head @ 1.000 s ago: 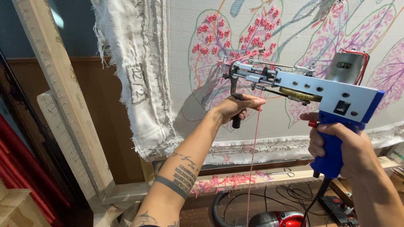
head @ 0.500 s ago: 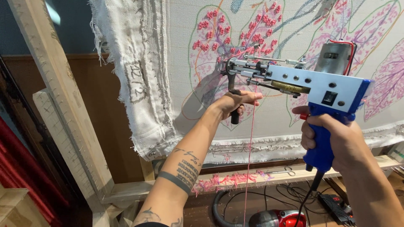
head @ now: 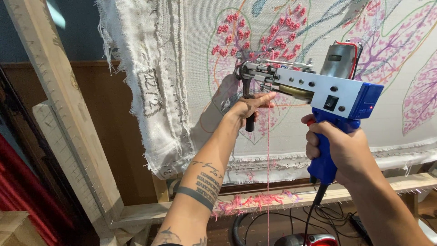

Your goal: Using a tufting gun to create a rug on a stretched canvas.

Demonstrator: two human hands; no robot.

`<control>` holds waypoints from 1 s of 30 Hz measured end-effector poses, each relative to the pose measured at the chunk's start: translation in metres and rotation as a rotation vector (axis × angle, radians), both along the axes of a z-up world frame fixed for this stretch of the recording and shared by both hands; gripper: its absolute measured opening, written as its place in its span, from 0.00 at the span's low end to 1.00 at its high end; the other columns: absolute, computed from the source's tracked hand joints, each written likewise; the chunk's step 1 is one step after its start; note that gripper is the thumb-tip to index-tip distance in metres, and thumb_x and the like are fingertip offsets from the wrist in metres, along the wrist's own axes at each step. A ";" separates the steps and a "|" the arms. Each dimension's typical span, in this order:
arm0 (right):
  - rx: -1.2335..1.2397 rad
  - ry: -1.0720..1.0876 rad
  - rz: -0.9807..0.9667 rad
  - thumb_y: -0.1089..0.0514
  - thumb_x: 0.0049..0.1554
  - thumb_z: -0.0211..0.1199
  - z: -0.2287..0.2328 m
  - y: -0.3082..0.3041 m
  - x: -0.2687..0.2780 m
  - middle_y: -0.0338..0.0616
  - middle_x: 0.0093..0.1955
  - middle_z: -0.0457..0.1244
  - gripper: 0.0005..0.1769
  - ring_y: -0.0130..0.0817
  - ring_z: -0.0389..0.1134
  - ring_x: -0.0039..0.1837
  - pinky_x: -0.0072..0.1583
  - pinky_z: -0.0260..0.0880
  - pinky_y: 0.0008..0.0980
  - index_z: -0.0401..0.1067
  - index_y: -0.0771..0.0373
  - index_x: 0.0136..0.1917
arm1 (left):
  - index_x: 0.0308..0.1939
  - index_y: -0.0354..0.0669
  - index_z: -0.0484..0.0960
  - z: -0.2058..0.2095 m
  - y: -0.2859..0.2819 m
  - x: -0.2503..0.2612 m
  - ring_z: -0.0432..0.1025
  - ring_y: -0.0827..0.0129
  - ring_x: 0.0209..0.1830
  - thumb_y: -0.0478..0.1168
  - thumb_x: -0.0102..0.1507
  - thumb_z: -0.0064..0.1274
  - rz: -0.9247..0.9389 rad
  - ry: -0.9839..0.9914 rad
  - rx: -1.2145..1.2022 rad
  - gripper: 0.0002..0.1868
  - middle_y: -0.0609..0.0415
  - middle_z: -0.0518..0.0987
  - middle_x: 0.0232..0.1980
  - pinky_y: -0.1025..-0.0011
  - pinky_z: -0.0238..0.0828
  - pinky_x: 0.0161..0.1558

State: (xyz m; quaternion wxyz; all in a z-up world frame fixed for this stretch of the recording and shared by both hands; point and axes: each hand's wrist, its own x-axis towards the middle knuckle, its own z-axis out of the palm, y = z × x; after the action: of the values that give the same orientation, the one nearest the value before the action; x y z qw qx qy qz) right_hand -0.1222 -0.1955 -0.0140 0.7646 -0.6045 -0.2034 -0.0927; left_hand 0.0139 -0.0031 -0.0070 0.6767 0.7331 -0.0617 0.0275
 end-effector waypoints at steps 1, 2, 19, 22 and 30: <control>0.001 0.006 -0.006 0.66 0.49 0.50 0.000 0.000 0.001 0.44 0.25 0.53 0.08 0.30 0.52 0.25 0.29 0.51 0.26 0.66 0.69 0.44 | 0.46 0.44 0.79 0.001 0.000 -0.002 0.49 0.84 0.10 0.57 0.46 0.54 0.010 -0.003 -0.001 0.30 0.59 0.79 0.36 0.85 0.44 0.13; 0.001 0.006 -0.007 0.66 0.49 0.50 0.000 0.001 0.002 0.44 0.25 0.53 0.08 0.30 0.52 0.25 0.29 0.51 0.26 0.66 0.69 0.44 | 0.46 0.44 0.79 0.002 0.000 -0.002 0.49 0.84 0.10 0.57 0.46 0.54 0.009 -0.004 -0.001 0.30 0.59 0.79 0.36 0.85 0.44 0.13; -0.011 -0.005 -0.003 0.64 0.48 0.48 0.003 -0.024 0.003 0.41 0.26 0.52 0.18 0.28 0.50 0.25 0.29 0.48 0.24 0.67 0.70 0.51 | 0.48 0.41 0.77 0.016 -0.007 -0.026 0.56 0.89 0.13 0.56 0.48 0.49 -0.109 -0.063 0.020 0.31 0.51 0.80 0.45 0.89 0.46 0.14; -0.039 -0.030 -0.001 0.62 0.49 0.47 -0.001 -0.045 -0.004 0.43 0.27 0.52 0.20 0.29 0.50 0.26 0.31 0.50 0.28 0.66 0.70 0.54 | 0.57 0.41 0.72 0.007 -0.006 -0.022 0.59 0.89 0.19 0.51 0.51 0.49 -0.401 -0.126 -0.010 0.32 0.58 0.79 0.44 0.88 0.47 0.18; -0.001 -0.084 0.073 0.61 0.49 0.46 -0.016 -0.092 -0.007 0.43 0.26 0.51 0.21 0.28 0.49 0.25 0.30 0.47 0.26 0.66 0.71 0.55 | 0.47 0.34 0.76 0.002 -0.026 -0.035 0.59 0.86 0.17 0.46 0.53 0.55 -0.591 -0.163 -0.107 0.23 0.44 0.78 0.38 0.88 0.47 0.15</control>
State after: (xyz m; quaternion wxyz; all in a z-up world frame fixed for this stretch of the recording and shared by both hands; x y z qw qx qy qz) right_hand -0.1288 -0.2874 -0.0302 0.7580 -0.5926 -0.2573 -0.0901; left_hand -0.0210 -0.0289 -0.0050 0.6860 0.6421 -0.3245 -0.1087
